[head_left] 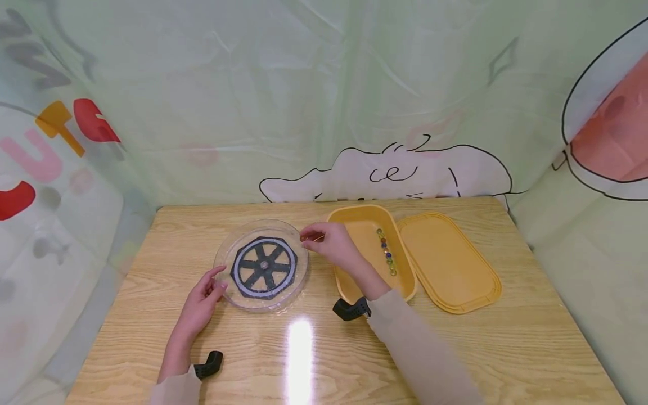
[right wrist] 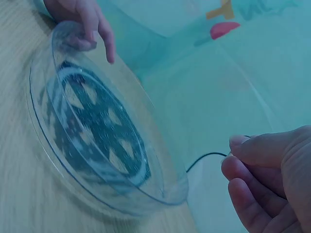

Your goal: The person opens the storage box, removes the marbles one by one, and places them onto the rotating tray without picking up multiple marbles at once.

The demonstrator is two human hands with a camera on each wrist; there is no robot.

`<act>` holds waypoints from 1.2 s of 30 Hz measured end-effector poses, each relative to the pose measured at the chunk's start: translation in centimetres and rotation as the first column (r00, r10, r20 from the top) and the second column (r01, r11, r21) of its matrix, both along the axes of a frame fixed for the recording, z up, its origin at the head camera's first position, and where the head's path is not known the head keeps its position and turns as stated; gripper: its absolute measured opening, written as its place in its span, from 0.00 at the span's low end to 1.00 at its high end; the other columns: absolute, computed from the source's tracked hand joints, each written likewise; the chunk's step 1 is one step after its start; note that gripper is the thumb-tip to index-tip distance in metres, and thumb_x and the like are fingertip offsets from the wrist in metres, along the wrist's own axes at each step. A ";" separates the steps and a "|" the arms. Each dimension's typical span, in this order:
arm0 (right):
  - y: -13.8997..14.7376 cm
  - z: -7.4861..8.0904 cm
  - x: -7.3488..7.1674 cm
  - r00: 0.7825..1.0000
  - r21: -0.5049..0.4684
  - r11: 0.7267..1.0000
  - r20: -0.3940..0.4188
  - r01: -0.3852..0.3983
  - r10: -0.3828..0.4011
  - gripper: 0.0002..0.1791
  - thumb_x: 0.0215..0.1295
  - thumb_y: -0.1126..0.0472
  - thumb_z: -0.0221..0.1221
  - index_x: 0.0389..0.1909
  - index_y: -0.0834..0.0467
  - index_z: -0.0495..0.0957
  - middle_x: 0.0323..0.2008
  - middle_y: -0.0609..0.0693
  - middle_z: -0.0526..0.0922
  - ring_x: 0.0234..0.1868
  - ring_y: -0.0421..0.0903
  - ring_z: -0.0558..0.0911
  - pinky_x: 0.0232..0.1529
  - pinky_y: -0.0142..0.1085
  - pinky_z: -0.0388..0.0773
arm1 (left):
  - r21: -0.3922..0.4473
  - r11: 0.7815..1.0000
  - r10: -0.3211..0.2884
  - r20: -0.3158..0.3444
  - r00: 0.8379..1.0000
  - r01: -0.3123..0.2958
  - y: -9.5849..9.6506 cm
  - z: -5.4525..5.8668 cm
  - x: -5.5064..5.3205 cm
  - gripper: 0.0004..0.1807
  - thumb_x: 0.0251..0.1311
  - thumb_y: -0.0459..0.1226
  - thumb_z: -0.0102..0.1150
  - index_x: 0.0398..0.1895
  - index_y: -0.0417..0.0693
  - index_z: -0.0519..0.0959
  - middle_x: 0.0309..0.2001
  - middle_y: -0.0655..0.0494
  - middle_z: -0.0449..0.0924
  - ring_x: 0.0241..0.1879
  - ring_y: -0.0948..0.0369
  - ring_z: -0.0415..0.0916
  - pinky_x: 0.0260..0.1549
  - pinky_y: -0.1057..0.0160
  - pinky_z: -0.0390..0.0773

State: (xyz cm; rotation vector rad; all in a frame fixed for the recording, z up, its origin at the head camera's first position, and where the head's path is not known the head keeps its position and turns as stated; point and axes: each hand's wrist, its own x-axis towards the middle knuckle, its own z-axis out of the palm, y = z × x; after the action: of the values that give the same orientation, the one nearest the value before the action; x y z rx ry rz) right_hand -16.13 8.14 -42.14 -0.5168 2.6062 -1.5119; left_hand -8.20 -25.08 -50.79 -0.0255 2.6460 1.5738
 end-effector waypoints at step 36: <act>-5.6 -4.0 2.9 0.992 -0.044 0.996 0.097 -0.071 0.075 0.11 0.62 0.66 0.68 0.45 0.63 0.85 0.34 0.45 0.84 0.34 0.39 0.81 0.37 0.31 0.78 | 0.019 0.998 0.057 0.007 0.998 -0.058 0.1 -0.6 -0.1 0.23 0.73 0.42 0.53 0.69 0.51 0.70 0.33 0.50 0.66 0.31 0.58 0.65 0.31 0.65 0.65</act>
State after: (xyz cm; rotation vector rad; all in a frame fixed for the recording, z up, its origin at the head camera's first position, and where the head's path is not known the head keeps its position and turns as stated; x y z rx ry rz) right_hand -13.26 2.50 -46.18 -0.5214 2.4598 -1.5296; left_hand -8.32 -24.94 -51.40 -0.1067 2.6477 1.6131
